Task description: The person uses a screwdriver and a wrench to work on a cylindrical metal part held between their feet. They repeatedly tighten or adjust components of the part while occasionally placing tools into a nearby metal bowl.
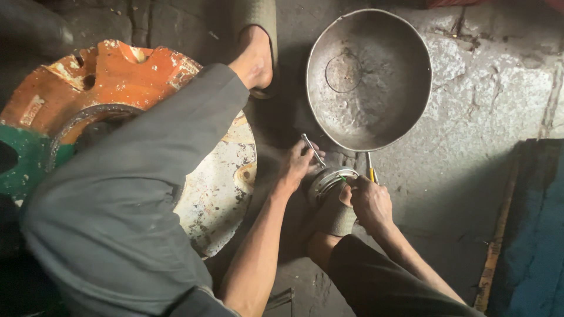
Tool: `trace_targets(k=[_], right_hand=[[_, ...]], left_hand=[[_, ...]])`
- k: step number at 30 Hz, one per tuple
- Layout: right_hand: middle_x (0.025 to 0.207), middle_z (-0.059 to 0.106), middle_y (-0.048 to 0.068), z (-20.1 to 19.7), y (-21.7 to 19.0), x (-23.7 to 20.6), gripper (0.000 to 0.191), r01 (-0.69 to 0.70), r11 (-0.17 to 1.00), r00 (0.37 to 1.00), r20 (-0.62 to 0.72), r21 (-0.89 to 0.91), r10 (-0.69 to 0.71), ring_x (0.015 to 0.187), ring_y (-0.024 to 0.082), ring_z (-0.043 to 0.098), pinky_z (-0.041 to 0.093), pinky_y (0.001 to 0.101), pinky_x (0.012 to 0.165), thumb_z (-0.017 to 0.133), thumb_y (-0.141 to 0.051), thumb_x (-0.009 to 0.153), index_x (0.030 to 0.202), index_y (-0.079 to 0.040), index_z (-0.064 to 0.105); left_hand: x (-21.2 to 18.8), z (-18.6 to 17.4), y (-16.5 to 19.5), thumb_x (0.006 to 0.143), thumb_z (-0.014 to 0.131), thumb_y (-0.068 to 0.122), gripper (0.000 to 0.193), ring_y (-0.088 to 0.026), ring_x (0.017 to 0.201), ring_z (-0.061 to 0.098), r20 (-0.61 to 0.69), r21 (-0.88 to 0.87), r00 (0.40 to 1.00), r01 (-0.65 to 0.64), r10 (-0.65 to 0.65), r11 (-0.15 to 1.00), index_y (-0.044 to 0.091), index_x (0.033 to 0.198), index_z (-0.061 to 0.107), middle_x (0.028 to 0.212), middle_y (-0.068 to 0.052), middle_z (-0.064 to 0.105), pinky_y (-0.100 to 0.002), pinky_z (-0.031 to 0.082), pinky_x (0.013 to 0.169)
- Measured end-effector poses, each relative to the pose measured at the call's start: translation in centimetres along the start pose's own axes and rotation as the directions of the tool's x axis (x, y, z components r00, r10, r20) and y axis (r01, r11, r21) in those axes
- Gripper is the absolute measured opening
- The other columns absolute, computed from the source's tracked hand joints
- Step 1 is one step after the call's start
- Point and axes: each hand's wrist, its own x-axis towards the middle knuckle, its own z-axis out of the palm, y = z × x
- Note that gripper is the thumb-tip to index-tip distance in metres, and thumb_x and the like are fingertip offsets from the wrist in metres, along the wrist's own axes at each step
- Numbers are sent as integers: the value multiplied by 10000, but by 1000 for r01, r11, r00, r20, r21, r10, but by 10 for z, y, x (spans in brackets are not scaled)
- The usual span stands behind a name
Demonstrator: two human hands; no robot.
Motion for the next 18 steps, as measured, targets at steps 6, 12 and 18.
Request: trace_targets(k=[6,12,18], right_hand=[[813,745,207,-6,-6,-2,305,-54,998,998,22,8,54,715,376,749,589,484,687,597,-270,934,1192,-235,755],[827,748,171,-3,2,-1,298,-93,995,993,79,38,90,706,389,767,604,483,710,548,-260,965,1197,-243,735],[904,754,154,4,8,0,211,284,954,941,-162,-101,-297,853,394,723,563,495,763,685,-278,885,1030,-164,788]], left_hand=[[-6,31,13,993,527,139,156,-194,792,774,-38,479,997,-38,64,877,43,1114,547,958,-170,788,-349,616,649],[3,33,0,951,595,128,180,-287,899,807,67,569,976,-208,208,795,37,1083,513,947,-141,746,-420,636,737],[8,40,17,917,630,131,234,-348,942,769,167,741,961,-269,218,616,60,1126,551,942,-176,804,-457,576,842]])
